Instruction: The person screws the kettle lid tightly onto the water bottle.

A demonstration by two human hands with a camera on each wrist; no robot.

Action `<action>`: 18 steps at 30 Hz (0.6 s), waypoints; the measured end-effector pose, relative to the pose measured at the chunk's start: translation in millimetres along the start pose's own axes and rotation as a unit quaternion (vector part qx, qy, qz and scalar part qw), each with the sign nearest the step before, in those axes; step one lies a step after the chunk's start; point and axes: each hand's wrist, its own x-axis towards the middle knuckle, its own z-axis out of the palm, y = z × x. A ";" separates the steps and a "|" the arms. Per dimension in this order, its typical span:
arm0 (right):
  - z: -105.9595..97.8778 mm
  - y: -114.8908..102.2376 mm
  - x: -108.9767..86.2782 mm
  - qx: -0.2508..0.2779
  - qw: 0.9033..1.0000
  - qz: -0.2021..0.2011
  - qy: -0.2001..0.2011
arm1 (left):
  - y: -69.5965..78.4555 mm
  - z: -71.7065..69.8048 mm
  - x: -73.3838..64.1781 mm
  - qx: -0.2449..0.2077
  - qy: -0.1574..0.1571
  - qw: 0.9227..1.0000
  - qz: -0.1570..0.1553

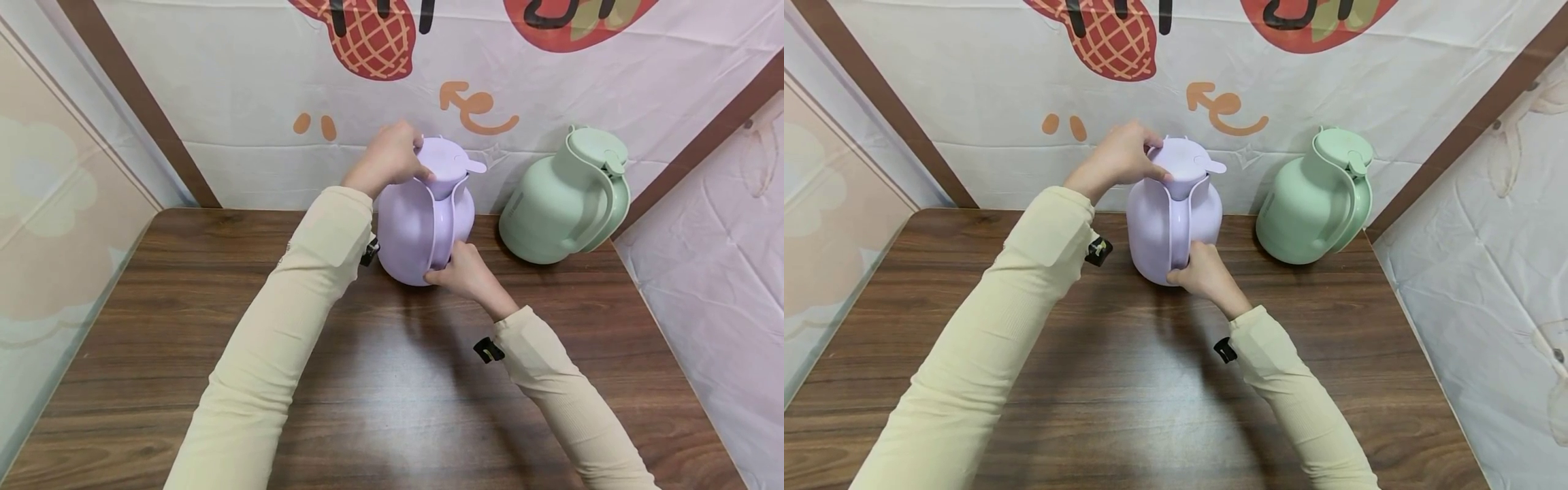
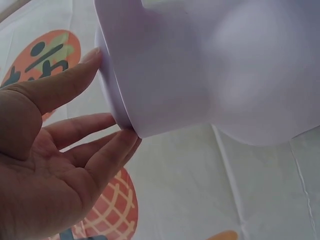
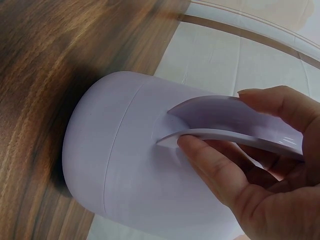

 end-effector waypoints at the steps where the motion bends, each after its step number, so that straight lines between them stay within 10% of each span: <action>1: 0.1 -0.2 -0.2 0.001 1.000 -0.001 0.000 | 0.5 0.5 -0.7 -0.002 0.002 1.000 -0.001; 18: 1.4 1.9 0.1 0.006 1.000 -0.006 0.000 | 14.6 11.7 -8.0 0.004 0.071 0.996 -0.046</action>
